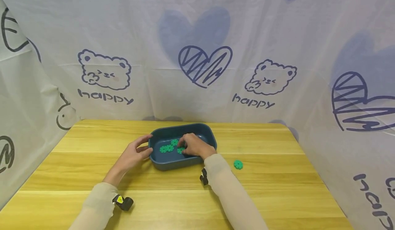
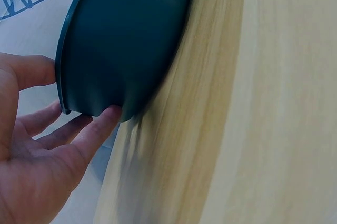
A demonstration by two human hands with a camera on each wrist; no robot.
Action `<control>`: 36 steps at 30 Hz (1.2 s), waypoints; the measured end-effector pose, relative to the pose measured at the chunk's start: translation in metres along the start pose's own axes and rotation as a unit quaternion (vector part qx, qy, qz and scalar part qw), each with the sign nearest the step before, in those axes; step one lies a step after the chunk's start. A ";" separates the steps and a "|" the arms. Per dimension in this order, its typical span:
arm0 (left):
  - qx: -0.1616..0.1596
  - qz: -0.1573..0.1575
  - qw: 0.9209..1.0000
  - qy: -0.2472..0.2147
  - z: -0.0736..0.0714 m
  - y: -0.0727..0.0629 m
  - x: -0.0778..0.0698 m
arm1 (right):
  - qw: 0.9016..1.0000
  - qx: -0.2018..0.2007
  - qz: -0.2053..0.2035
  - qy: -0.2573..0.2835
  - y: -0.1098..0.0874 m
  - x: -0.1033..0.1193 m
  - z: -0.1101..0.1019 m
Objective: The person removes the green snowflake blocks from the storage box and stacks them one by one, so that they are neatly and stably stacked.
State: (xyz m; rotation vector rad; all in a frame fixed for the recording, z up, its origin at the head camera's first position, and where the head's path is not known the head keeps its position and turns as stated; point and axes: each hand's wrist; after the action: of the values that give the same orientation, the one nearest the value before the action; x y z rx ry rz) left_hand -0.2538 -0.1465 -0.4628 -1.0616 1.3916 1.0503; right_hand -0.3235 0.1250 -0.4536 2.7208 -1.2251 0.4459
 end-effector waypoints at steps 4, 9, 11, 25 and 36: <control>0.001 0.002 1.000 0.003 -0.001 -0.001 0.000 | 1.000 0.005 -0.002 -0.003 0.001 0.002 -0.001; 0.001 0.001 1.000 0.004 -0.001 -0.002 0.000 | 1.000 0.011 0.000 0.000 0.001 0.006 -0.003; 0.000 0.001 1.000 0.005 0.000 -0.002 0.000 | 1.000 0.015 0.001 0.002 0.000 0.007 -0.004; 0.000 -0.001 1.000 0.007 0.001 -0.001 -0.001 | 0.999 0.037 0.010 -0.013 -0.002 0.005 -0.005; -0.001 -0.001 1.000 0.009 0.001 -0.001 -0.002 | 1.000 -0.004 0.004 0.016 -0.016 0.009 -0.022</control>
State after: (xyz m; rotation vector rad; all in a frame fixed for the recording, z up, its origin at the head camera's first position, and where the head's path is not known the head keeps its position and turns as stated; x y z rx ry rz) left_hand -0.2525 -0.1461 -0.4613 -1.0750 1.4033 1.0428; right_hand -0.3109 0.1346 -0.4300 2.6930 -1.2271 0.4828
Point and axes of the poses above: each hand's wrist, its own y-axis towards the middle knuckle, its own z-axis out of the palm, x = y × z, and after that the axes turned 11 degrees about -y, right-handed
